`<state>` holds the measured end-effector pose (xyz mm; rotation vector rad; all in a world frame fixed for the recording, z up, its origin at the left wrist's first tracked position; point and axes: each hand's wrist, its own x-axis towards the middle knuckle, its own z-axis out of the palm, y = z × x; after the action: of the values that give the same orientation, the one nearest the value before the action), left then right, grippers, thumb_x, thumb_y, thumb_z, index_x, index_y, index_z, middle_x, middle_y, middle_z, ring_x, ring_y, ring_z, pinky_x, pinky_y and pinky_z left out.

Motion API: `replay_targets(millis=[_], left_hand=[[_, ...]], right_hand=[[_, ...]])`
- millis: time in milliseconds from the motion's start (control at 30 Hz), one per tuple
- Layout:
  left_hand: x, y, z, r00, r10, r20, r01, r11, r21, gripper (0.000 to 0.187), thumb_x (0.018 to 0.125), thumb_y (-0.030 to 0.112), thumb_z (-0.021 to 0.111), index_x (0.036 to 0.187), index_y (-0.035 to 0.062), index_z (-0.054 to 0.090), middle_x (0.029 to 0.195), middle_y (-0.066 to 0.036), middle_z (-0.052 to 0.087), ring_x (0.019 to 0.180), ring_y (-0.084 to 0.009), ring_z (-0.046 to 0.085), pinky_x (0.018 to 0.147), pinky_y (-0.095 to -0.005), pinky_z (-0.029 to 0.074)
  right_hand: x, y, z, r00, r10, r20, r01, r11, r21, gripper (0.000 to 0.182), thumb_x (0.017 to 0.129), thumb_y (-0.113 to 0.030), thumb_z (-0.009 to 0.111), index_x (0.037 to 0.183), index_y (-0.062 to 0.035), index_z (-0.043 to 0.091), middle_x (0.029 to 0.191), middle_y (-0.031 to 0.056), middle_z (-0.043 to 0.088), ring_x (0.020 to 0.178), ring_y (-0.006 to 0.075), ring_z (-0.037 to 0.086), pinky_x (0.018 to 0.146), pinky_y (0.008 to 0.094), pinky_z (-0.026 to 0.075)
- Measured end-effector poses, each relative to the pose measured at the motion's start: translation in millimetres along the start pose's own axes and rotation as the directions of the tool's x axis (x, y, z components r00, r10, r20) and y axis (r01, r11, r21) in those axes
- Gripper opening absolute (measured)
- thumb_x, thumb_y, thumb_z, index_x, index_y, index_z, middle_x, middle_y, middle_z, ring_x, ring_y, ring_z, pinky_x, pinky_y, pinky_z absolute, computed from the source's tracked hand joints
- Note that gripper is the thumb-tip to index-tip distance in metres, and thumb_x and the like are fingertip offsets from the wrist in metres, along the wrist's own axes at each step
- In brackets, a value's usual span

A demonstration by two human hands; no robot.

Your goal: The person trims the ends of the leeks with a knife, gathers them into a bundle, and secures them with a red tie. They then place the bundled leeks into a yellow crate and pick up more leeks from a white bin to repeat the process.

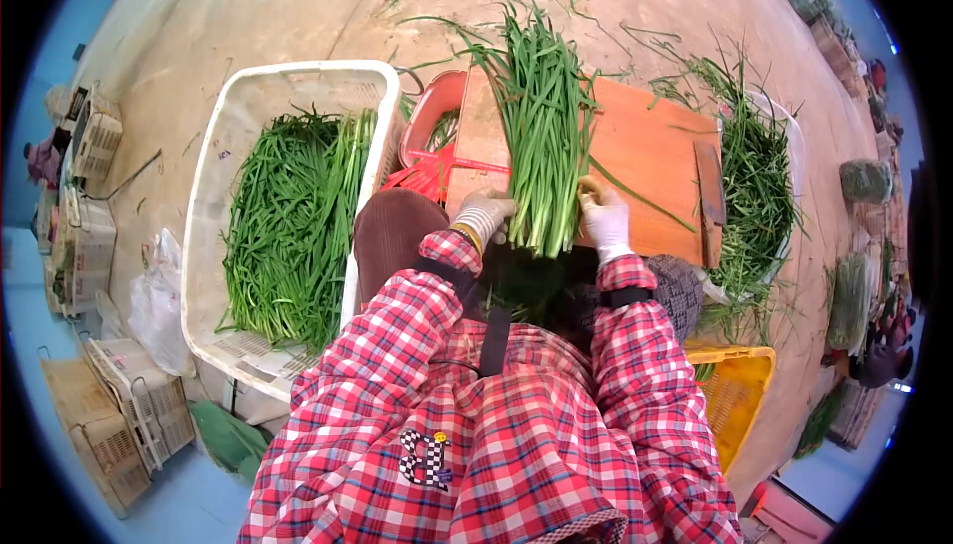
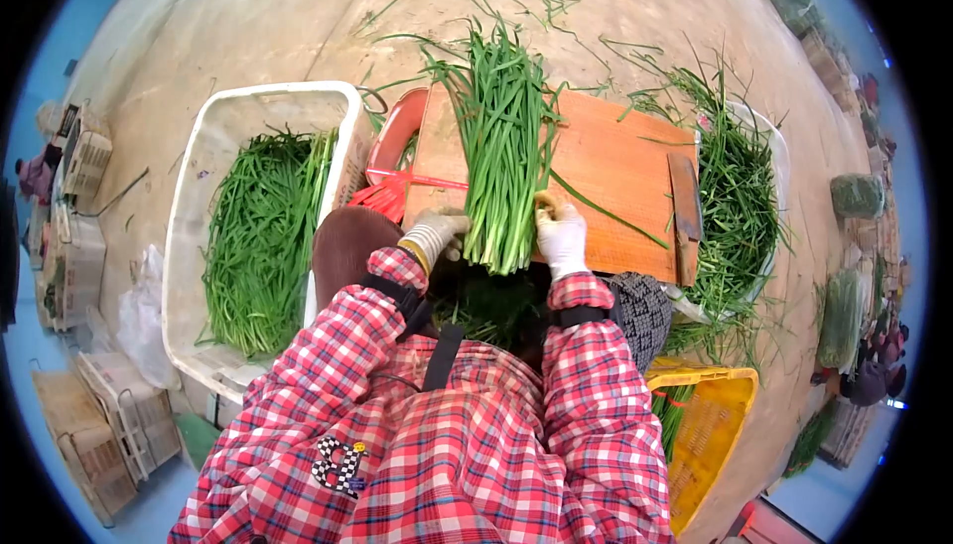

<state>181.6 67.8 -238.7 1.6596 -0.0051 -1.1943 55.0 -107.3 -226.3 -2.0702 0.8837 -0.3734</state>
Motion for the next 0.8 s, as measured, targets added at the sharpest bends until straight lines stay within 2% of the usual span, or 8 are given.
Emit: replay_targets(millis=[133, 200, 233, 333, 367, 533, 667, 800], left_hand=[[3.0, 4.6, 5.7, 0.999, 0.019, -0.028, -0.022, 0.995, -0.102, 0.045, 0.077, 0.03, 0.064, 0.108, -0.0024, 0.059, 0.077, -0.009, 0.063, 0.049, -0.0155, 0.055, 0.04, -0.0287, 0.046], [0.7, 7.8, 4.3, 1.0, -0.013, 0.019, 0.01, 0.988, 0.157, 0.044, 0.078, 0.033, 0.065, 0.107, 0.0009, 0.06, 0.07, -0.007, 0.061, 0.046, -0.014, 0.054, 0.037, -0.0283, 0.045], [3.1, 5.1, 5.8, 1.0, 0.002, 0.019, -0.006, 0.979, 0.204, 0.041, 0.078, 0.033, 0.064, 0.104, 0.0013, 0.061, 0.069, -0.006, 0.06, 0.045, -0.0136, 0.053, 0.037, -0.0278, 0.044], [15.6, 7.1, 4.8, 0.998, -0.014, 0.055, -0.005, 0.95, 0.314, 0.037, 0.079, 0.032, 0.065, 0.1, 0.0017, 0.062, 0.065, -0.004, 0.059, 0.042, -0.0136, 0.051, 0.038, -0.0282, 0.043], [5.7, 5.3, 2.1, 0.996, -0.034, 0.08, 0.032, 0.999, 0.032, 0.029, 0.08, 0.031, 0.065, 0.091, 0.0042, 0.064, 0.061, -0.003, 0.057, 0.043, -0.0128, 0.05, 0.038, -0.0284, 0.041], [2.3, -1.9, -0.1, 0.989, -0.045, 0.139, 0.062, 0.99, -0.123, 0.02, 0.083, 0.029, 0.062, 0.084, 0.0093, 0.061, 0.059, -0.003, 0.057, 0.045, -0.0129, 0.05, 0.039, -0.0279, 0.037], [2.0, -1.4, 2.2, 0.983, -0.082, 0.167, 0.122, 0.963, -0.241, 0.017, 0.083, 0.026, 0.061, 0.09, 0.0103, 0.06, 0.064, -0.003, 0.061, 0.046, -0.0152, 0.054, 0.041, -0.0278, 0.04], [0.8, -3.2, 3.7, 0.978, -0.028, 0.209, 0.089, 0.954, -0.288, 0.017, 0.083, 0.021, 0.061, 0.087, 0.0057, 0.059, 0.068, -0.008, 0.062, 0.049, -0.0197, 0.057, 0.043, -0.0314, 0.046]], right_hand=[[5.3, 0.3, -14.1, 0.89, -0.393, -0.23, 0.312, 0.894, -0.32, 0.025, 0.077, 0.0, 0.056, 0.098, -0.0094, 0.064, 0.087, 0.0124, 0.062, 0.076, 0.0253, 0.061, 0.069, 0.0331, 0.049], [-10.0, -46.4, -15.5, 0.948, -0.252, -0.194, 0.212, 0.956, -0.204, 0.025, 0.077, 0.0, 0.056, 0.1, -0.0084, 0.064, 0.086, 0.012, 0.064, 0.078, 0.025, 0.062, 0.07, 0.0334, 0.049], [-17.5, -56.7, -7.6, 0.982, -0.187, -0.001, 0.187, 0.981, -0.057, 0.02, 0.079, -0.004, 0.056, 0.097, -0.0086, 0.064, 0.085, 0.0132, 0.065, 0.079, 0.0261, 0.063, 0.071, 0.035, 0.05], [-33.7, -69.0, 30.3, 0.929, -0.3, 0.218, 0.353, 0.896, -0.268, 0.014, 0.085, -0.01, 0.053, 0.09, -0.0068, 0.066, 0.072, 0.0088, 0.064, 0.065, 0.0158, 0.058, 0.064, 0.0297, 0.047], [-31.7, -65.2, 31.9, 0.928, -0.301, 0.218, 0.354, 0.895, -0.27, 0.014, 0.085, -0.01, 0.053, 0.09, -0.0068, 0.066, 0.072, 0.0088, 0.064, 0.065, 0.0158, 0.058, 0.064, 0.0297, 0.047], [-16.9, -31.0, 38.3, 0.92, 0.179, 0.349, -0.241, 0.96, 0.143, 0.018, 0.084, -0.017, 0.054, 0.094, -0.006, 0.065, 0.078, 0.0096, 0.066, 0.072, 0.0169, 0.062, 0.067, 0.03, 0.048], [-17.4, -42.0, 35.1, 0.951, 0.171, 0.256, -0.194, 0.979, 0.066, 0.02, 0.084, -0.021, 0.057, 0.094, -0.0064, 0.065, 0.08, 0.0136, 0.066, 0.074, 0.0219, 0.063, 0.067, 0.0319, 0.048], [-17.5, -86.3, 23.8, 0.974, 0.16, 0.162, -0.092, 0.927, -0.363, 0.025, 0.08, -0.029, 0.064, 0.092, -0.0076, 0.062, 0.08, 0.0163, 0.065, 0.078, 0.0327, 0.062, 0.07, 0.039, 0.049]])
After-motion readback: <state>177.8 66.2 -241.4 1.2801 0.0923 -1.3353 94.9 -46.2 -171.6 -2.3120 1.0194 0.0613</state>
